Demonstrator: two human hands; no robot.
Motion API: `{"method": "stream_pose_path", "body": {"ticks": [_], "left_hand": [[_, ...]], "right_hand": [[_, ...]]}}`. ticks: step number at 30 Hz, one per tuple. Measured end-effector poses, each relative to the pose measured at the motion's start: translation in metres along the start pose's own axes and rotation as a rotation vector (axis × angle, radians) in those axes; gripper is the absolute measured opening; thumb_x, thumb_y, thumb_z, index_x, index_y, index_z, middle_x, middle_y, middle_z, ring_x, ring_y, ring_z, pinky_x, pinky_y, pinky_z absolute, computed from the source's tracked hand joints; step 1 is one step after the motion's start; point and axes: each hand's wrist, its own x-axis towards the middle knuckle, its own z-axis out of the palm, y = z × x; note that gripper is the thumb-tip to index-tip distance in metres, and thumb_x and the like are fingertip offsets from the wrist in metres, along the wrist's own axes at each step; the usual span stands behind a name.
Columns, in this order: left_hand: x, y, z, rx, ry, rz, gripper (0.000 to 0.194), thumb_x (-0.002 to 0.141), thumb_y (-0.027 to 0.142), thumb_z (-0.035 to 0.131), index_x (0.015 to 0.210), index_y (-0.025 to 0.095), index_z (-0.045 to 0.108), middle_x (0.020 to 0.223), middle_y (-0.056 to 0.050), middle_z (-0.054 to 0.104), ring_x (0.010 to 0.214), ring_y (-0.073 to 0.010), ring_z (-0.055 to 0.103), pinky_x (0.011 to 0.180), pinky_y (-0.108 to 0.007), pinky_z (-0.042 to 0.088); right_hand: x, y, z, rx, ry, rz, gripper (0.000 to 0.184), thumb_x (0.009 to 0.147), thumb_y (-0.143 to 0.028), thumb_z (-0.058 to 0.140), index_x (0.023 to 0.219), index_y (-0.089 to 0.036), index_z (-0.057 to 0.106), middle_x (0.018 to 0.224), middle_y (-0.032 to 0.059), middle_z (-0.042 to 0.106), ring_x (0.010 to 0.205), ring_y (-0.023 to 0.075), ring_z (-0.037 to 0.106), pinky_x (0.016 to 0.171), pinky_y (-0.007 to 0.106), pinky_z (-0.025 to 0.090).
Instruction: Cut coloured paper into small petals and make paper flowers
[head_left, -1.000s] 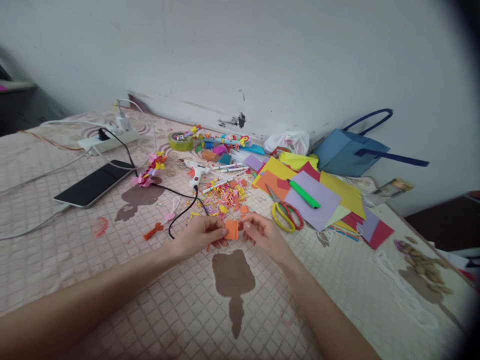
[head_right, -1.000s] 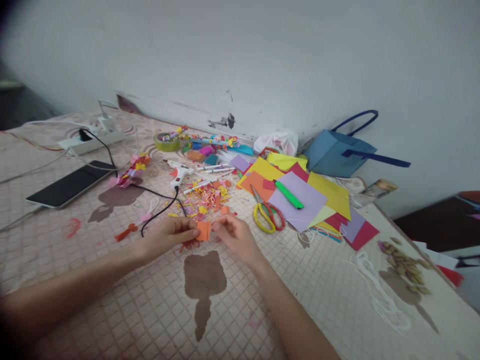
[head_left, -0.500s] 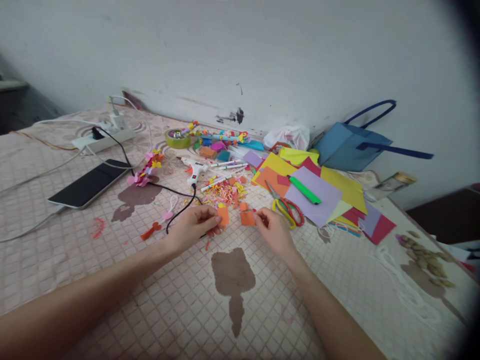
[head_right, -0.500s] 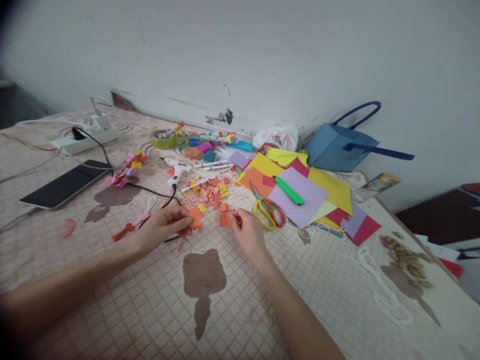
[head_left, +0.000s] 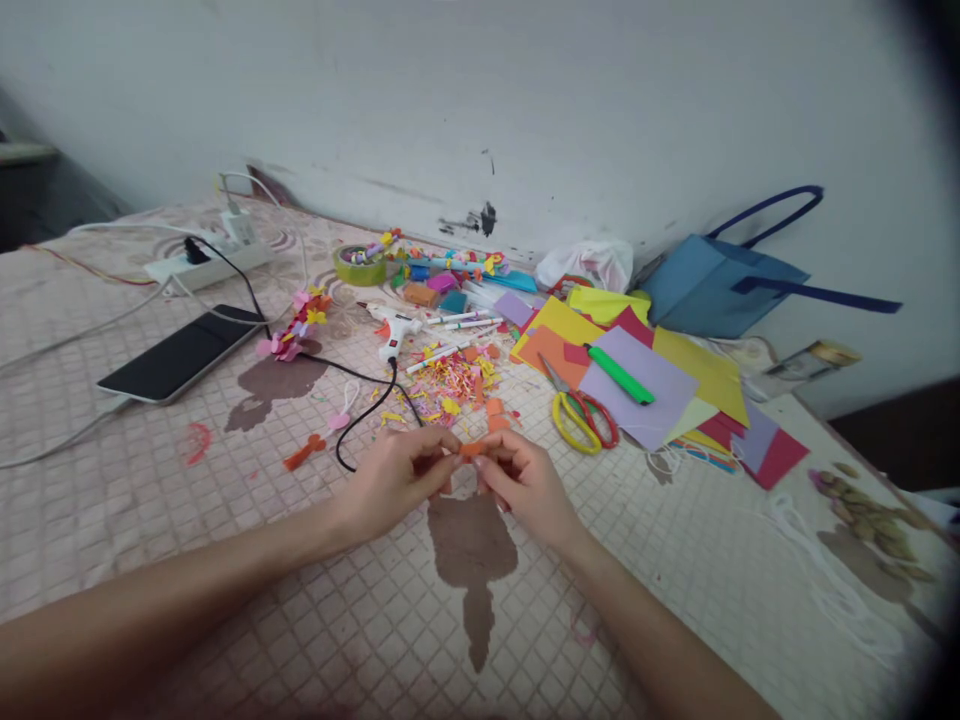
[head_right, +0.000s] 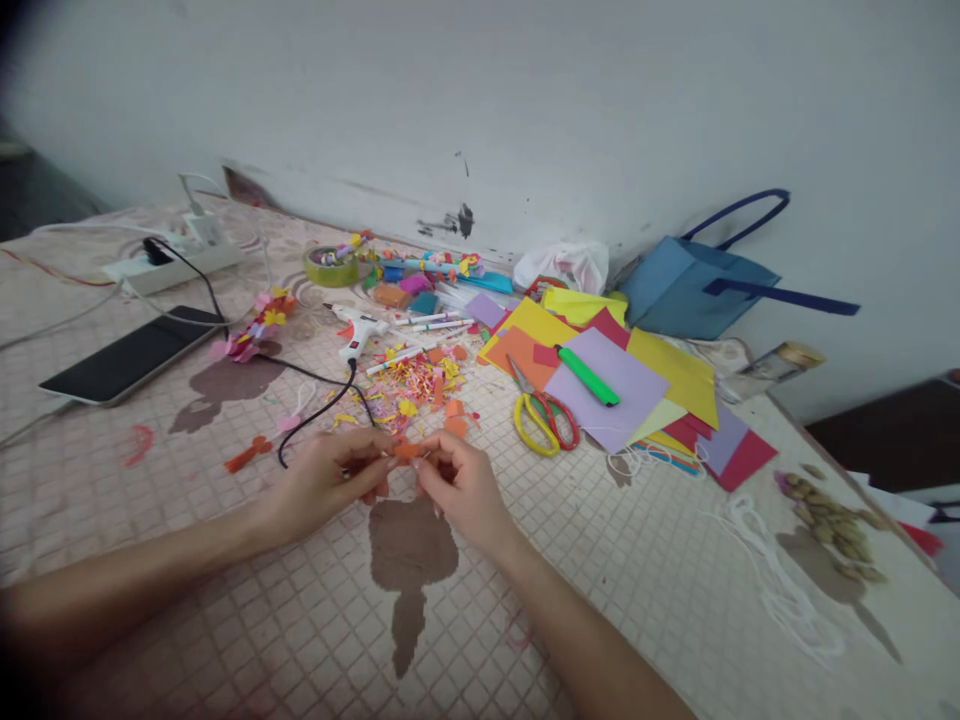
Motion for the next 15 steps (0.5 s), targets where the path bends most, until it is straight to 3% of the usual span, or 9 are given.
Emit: {"method": "stream_pose_path", "body": {"ticks": [3,5,7,11,15], "left_hand": [[-0.0009,0.0019,0.0017,-0.047,0.03,0.074,0.016,0.086,0.025,0.052,0.097,0.016,0.061,0.08,-0.004,0.068,0.067,-0.0133,0.065,0.061,-0.023,0.051],[-0.0003,0.0035,0.0019,-0.022,0.049,0.163,0.014,0.084,0.02,0.054,0.094,0.017,0.063,0.089,-0.005,0.069,0.077,-0.0147,0.065,0.069,-0.024,0.051],[0.0005,0.0041,0.0015,0.048,0.072,0.234,0.013,0.083,0.016,0.054,0.091,0.018,0.064,0.09,-0.005,0.068,0.081,-0.0149,0.064,0.073,-0.025,0.05],[0.0019,0.0023,-0.0002,0.12,0.118,0.296,0.011,0.083,0.017,0.054,0.087,0.018,0.064,0.085,-0.004,0.068,0.079,-0.015,0.063,0.073,-0.026,0.048],[0.003,-0.0001,-0.0005,0.108,0.074,0.273,0.013,0.081,0.013,0.054,0.086,0.018,0.064,0.084,-0.003,0.068,0.078,-0.0142,0.062,0.071,-0.024,0.047]], "right_hand": [[-0.0033,0.0045,0.0002,-0.254,0.131,-0.233,0.008,0.086,-0.022,0.051,0.088,-0.022,0.059,0.072,-0.0001,0.062,0.057,0.0124,0.057,0.056,0.025,0.046],[-0.0046,0.0059,-0.0006,-0.392,0.185,-0.387,0.012,0.086,-0.018,0.05,0.09,-0.023,0.061,0.084,0.0027,0.065,0.074,0.0159,0.062,0.07,0.03,0.048],[-0.0049,0.0045,-0.0009,-0.393,0.196,-0.437,0.017,0.086,-0.016,0.048,0.094,-0.025,0.061,0.091,0.0039,0.066,0.086,0.0177,0.062,0.078,0.032,0.048],[-0.003,-0.002,0.001,-0.019,0.175,-0.233,0.018,0.089,-0.024,0.049,0.106,-0.026,0.054,0.084,0.0015,0.063,0.074,0.015,0.062,0.067,0.03,0.051],[0.0005,-0.0011,0.0027,0.297,0.063,-0.002,0.014,0.084,-0.035,0.058,0.086,-0.021,0.055,0.068,-0.0028,0.056,0.052,0.0101,0.054,0.048,0.023,0.045]]}}
